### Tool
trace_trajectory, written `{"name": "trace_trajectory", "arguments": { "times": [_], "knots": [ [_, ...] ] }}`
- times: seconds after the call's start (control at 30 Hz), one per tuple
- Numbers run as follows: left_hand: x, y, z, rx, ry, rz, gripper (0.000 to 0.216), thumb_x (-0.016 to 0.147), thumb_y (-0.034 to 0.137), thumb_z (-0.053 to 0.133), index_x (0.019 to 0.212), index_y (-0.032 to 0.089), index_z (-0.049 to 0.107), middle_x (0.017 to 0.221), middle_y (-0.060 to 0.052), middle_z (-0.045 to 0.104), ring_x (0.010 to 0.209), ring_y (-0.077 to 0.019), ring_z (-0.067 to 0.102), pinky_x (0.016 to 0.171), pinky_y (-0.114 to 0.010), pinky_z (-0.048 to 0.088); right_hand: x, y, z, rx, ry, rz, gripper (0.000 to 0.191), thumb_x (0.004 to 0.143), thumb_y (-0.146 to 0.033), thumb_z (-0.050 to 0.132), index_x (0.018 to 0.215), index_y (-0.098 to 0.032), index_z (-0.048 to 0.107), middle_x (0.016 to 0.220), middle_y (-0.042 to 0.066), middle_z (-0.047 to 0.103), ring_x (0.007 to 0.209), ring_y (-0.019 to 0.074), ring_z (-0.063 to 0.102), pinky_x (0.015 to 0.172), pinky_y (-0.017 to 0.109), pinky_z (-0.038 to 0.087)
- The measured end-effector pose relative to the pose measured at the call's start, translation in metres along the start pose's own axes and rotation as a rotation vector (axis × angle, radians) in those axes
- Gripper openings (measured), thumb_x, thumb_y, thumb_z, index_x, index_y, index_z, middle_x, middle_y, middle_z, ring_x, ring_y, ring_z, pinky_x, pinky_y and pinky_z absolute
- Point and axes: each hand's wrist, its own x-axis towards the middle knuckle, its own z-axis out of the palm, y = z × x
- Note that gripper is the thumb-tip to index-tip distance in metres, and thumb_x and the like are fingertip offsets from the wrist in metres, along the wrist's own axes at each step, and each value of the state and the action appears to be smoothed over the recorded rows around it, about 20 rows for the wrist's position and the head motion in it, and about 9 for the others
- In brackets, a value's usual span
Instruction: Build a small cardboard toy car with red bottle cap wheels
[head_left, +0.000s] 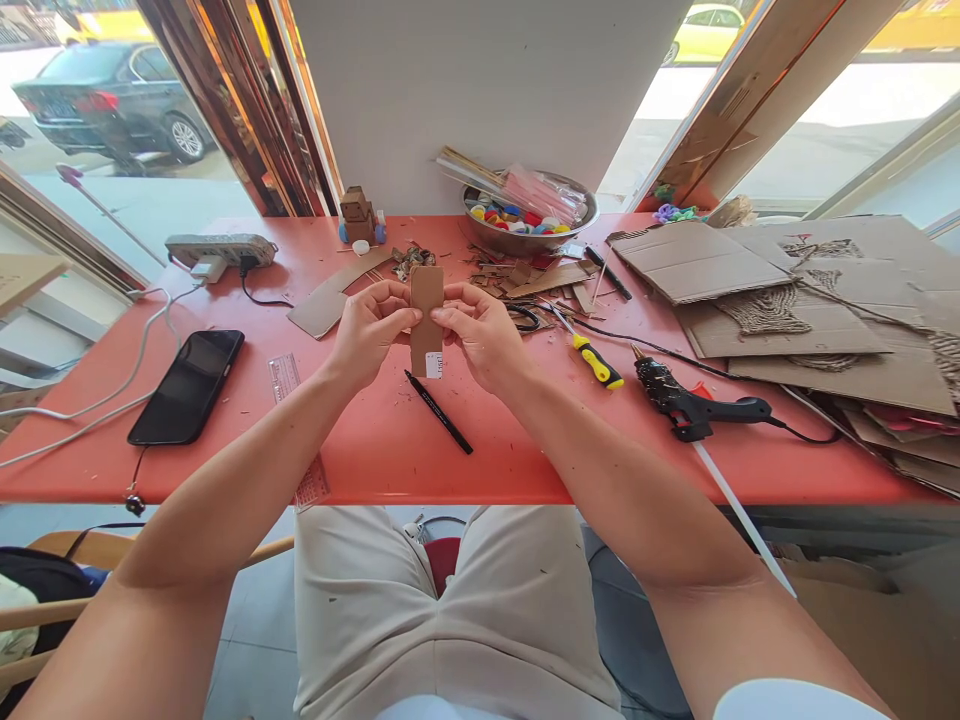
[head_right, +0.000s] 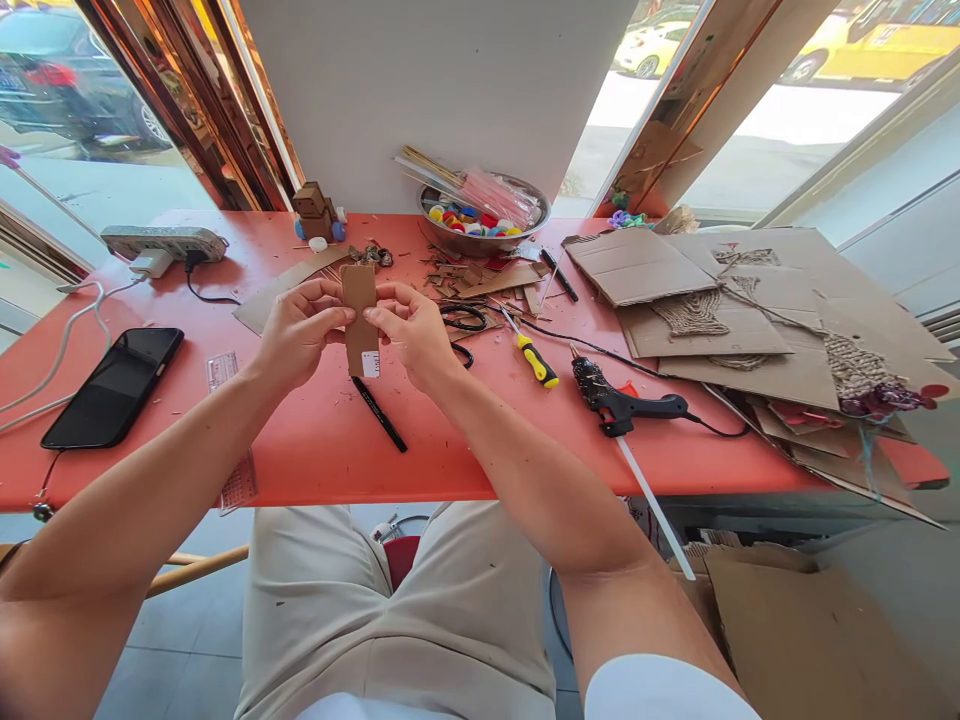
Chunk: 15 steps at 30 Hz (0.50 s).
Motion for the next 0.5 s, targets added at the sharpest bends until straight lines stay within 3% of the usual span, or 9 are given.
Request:
{"name": "trace_trajectory", "arguments": {
  "times": [0.2,0.5],
  "knots": [
    [0.0000,0.0004,0.0002,-0.027,0.003,-0.031,0.037,0.058,0.033,0.087,0.081,0.023,0.059,0.069,0.003,0.075,0.072,-0.0236,0.081,0.066,-0.038,0.070,-0.0006,0.0021,0.0002,0.023,0.002,-0.003,0.011,0.078,-0.024,0.074,0.087,-0.026,0.069,0.073,-0.006,0.067,0.069,0.0127,0.059,0.069,0.027,0.053],
    [0.0006,-0.0019,-0.0009,-0.048,-0.041,-0.030,0.040,0.058,0.034,0.086,0.077,0.024,0.052,0.075,0.004,0.077,0.063,-0.0169,0.074,0.056,-0.028,0.062,-0.0004,0.0023,0.0020,0.114,-0.041,0.044,0.009,0.078,-0.024,0.074,0.084,-0.026,0.067,0.083,-0.002,0.075,0.083,0.0177,0.070,0.076,0.031,0.060]
  ]
}}
